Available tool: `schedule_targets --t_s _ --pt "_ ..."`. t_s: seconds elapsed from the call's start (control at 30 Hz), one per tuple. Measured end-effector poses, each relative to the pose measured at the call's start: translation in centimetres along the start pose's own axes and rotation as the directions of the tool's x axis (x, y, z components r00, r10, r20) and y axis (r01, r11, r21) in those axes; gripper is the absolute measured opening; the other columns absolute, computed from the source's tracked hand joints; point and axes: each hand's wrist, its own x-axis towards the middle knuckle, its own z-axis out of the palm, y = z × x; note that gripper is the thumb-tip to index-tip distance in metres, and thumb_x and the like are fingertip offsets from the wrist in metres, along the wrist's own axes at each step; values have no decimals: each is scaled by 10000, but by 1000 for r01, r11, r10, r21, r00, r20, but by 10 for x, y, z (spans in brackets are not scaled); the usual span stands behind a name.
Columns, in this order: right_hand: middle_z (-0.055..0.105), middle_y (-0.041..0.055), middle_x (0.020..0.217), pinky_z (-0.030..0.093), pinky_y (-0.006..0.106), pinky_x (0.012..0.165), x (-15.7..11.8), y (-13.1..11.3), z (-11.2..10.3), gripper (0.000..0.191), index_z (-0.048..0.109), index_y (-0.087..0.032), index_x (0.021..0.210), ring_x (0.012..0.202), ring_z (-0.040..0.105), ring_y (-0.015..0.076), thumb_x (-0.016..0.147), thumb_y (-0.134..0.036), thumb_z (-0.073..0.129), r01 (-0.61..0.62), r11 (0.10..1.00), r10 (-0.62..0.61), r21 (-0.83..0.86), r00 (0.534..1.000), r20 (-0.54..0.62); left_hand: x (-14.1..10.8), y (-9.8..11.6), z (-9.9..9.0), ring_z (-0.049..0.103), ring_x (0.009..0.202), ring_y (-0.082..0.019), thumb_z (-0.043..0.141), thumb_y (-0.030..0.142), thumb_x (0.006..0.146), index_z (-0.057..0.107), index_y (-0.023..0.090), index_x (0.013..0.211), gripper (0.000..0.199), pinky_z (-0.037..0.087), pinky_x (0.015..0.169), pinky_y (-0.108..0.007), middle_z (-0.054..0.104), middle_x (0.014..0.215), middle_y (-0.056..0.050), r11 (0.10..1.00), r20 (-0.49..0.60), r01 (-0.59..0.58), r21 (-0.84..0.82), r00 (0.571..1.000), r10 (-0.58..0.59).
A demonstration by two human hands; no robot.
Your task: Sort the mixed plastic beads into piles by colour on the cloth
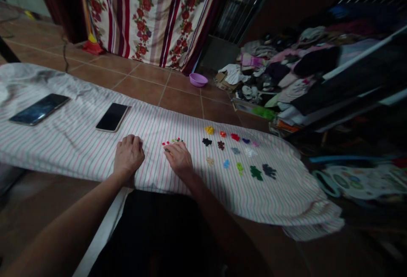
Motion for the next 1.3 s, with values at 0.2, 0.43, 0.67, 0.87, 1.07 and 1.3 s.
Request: schedule_targets --t_s 0.2,0.43,0.67,0.87,1.07,1.3 --pt "734 52 1019 470 395 953 -15 14 -15 236 701 -205 1038 975 622 208 968 -216 476 -25 998 22 -61 999 -44 0 0 -2 555 990 -298 358 260 911 571 147 1014 262 396 805 -400 608 1084 -146 999 9 -15 41 1000 15" --pt "708 66 951 491 380 913 -46 40 -41 238 712 -204 999 945 607 206 946 -218 480 -144 984 130 -108 983 -128 -1 0 -3 569 949 -300 380 263 896 573 141 1013 257 416 780 -398 610 1051 -149 998 6 -26 55 1000 26" --pt "683 83 943 494 408 877 -96 90 -95 260 714 -206 966 915 603 230 912 -318 486 -378 921 326 -96 881 -343 -1 0 -2 577 955 -305 388 252 885 572 143 986 237 435 788 -418 604 1018 -162 999 -5 -28 27 1000 28" --pt "715 139 967 475 428 879 -146 140 -154 364 723 -162 971 905 617 260 865 -390 459 -617 778 509 -114 727 -461 -2 0 -2 574 948 -313 364 258 895 563 149 989 246 434 786 -431 603 1009 -169 999 -22 -39 35 999 40" --pt "736 136 940 474 421 845 -174 176 -177 380 742 -171 939 839 632 262 789 -367 453 -747 660 634 -78 609 -477 -2 -1 -2 574 947 -310 367 265 894 555 152 983 236 429 785 -415 604 1013 -163 997 -21 -45 66 999 46" --pt "732 160 929 479 455 857 -179 194 -173 469 756 -138 933 839 638 285 732 -402 424 -824 561 721 -78 532 -444 -1 -1 1 573 948 -325 366 268 886 555 170 964 226 439 789 -440 607 1016 -158 999 -33 -32 44 999 33"
